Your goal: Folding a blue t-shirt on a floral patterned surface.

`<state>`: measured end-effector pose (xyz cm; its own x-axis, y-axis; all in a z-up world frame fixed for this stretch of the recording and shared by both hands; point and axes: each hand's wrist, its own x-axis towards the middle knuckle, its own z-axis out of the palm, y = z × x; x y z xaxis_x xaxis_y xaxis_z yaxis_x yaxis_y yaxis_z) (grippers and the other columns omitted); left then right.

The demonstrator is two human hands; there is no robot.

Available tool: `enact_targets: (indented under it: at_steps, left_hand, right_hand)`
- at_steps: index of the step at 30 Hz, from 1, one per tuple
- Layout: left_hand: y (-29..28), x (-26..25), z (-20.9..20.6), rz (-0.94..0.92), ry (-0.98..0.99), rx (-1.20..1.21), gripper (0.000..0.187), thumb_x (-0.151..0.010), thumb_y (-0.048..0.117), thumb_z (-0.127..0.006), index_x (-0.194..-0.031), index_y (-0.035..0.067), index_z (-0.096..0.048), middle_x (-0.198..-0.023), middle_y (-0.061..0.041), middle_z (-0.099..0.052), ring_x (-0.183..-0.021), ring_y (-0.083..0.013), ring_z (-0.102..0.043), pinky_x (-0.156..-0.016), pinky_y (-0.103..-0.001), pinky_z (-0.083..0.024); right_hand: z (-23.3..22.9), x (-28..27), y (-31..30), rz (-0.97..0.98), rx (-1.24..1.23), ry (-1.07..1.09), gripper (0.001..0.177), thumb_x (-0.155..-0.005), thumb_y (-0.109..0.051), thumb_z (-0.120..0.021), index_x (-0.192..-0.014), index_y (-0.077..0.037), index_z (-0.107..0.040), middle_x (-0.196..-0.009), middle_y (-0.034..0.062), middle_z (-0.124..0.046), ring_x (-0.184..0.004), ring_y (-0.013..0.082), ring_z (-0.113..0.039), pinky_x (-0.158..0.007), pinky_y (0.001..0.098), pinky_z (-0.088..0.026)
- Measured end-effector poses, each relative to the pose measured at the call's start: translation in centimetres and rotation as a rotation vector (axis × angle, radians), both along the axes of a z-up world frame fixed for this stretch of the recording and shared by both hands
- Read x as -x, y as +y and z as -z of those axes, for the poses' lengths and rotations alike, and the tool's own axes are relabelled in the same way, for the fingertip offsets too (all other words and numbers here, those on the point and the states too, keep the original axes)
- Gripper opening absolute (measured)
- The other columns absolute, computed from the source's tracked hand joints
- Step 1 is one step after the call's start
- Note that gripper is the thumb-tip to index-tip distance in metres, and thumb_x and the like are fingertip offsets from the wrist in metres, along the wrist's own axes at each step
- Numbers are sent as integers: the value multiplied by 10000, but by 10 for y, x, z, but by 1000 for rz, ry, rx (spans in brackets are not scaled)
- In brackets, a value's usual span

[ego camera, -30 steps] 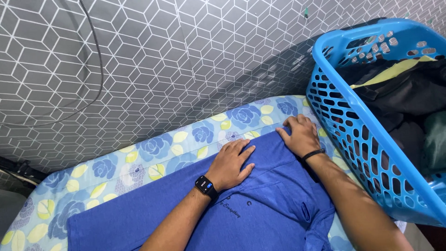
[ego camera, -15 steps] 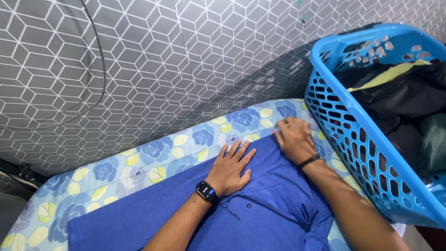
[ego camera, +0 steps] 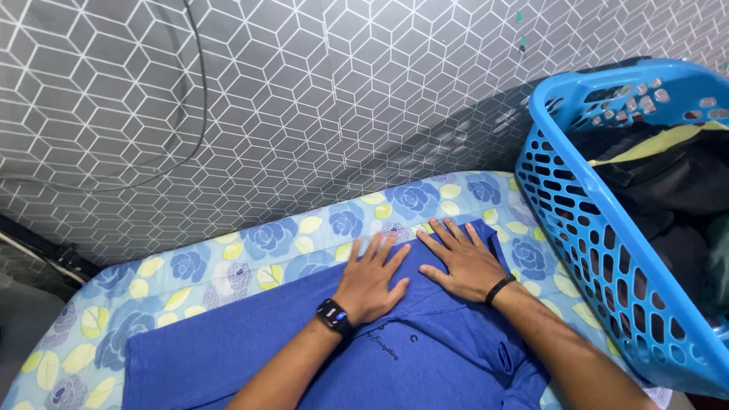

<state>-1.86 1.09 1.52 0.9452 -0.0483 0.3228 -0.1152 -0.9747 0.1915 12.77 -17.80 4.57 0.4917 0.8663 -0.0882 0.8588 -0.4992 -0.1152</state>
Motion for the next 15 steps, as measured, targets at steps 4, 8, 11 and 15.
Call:
enact_targets:
  at_steps: [4, 8, 11, 15]
  left_hand:
    - [31, 36, 1, -111, 128, -58, 657, -939, 433, -508, -1545, 206, -394, -1628, -146, -291, -1508, -356, -233, -1190, -622, -113]
    - [77, 94, -7, -236, 252, -118, 676, -966, 419, -459, -1581, 196, -291, -1653, -124, -217, -1514, -335, -192, -1183, -622, -110]
    - [117, 142, -2, -347, 301, -136, 662, -987, 425, -420, -1583, 184, -261, -1654, -111, -211, -1526, -296, -189, -1202, -577, -137]
    - [176, 202, 17, -472, 210, -143, 664, -977, 448, -414, -1575, 188, -290, -1646, -121, -250, -1514, -310, -221, -1199, -518, -180]
  right_hand:
    - [1, -1, 0, 36, 52, -22, 777, -956, -688, -397, -1613, -326, -194, -1697, 71, -106, -1563, 285, -64, -1237, 516, -31]
    - [5, -2, 0, 40, 54, -32, 789, -946, -717, -368, -1614, -342, -181, -1698, 66, -92, -1561, 283, -56, -1241, 506, -28]
    - [8, -3, 1, 51, 69, -31, 794, -937, -733, -344, -1612, -355, -170, -1701, 54, -80, -1563, 275, -48, -1245, 505, -16]
    - [10, -5, 1, 54, 90, -34, 799, -937, -736, -346, -1614, -351, -168, -1703, 51, -72, -1565, 283, -37, -1244, 514, -14]
